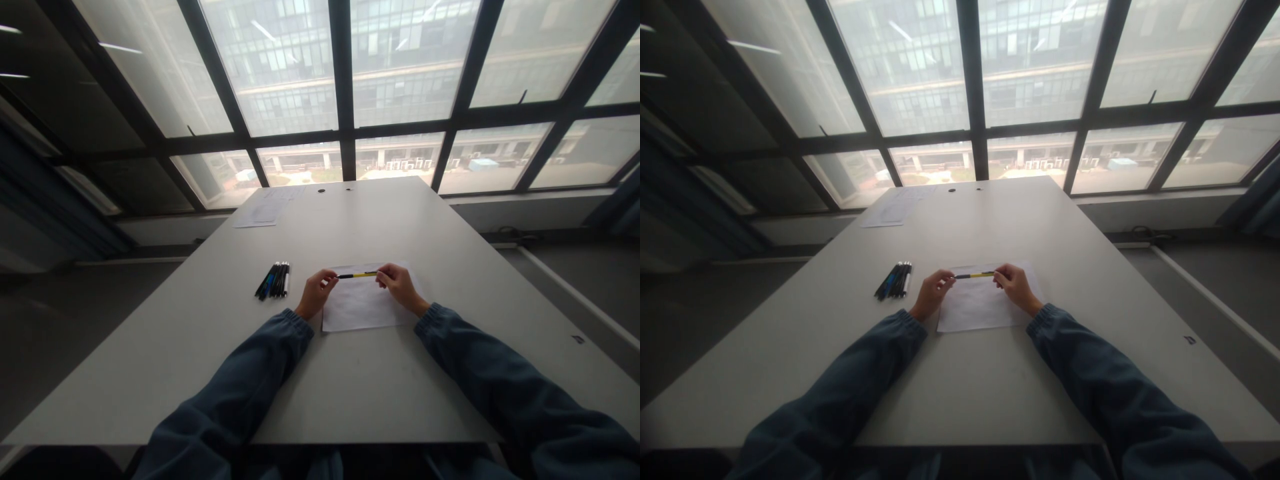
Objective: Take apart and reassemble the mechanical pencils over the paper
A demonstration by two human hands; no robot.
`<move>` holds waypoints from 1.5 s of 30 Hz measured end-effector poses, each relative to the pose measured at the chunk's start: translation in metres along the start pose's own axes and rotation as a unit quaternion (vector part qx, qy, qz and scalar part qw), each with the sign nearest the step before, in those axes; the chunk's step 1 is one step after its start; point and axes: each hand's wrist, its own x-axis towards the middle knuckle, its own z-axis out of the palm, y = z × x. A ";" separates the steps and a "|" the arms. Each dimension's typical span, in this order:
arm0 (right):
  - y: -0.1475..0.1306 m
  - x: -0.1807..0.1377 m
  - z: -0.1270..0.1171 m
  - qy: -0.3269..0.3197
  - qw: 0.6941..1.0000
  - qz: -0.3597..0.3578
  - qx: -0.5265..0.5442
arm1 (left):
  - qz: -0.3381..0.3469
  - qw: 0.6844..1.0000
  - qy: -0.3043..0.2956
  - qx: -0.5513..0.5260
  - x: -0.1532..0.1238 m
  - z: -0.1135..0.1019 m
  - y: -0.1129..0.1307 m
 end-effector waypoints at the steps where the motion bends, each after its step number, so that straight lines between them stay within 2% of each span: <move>1: 0.000 0.000 0.000 0.000 1.000 0.001 -0.001 | -0.001 1.000 0.000 -0.001 0.000 0.000 0.000; 17: -0.006 0.000 0.001 -0.004 1.000 -0.001 0.017 | -0.010 0.999 -0.029 -0.017 0.000 -0.002 0.004; 24: -0.004 0.000 0.000 0.009 1.000 -0.002 0.026 | 0.004 0.999 -0.002 -0.035 0.000 -0.002 0.005; 45: -0.004 -0.001 0.001 -0.002 0.999 -0.002 0.038 | 0.023 1.000 -0.001 0.008 -0.001 -0.002 0.004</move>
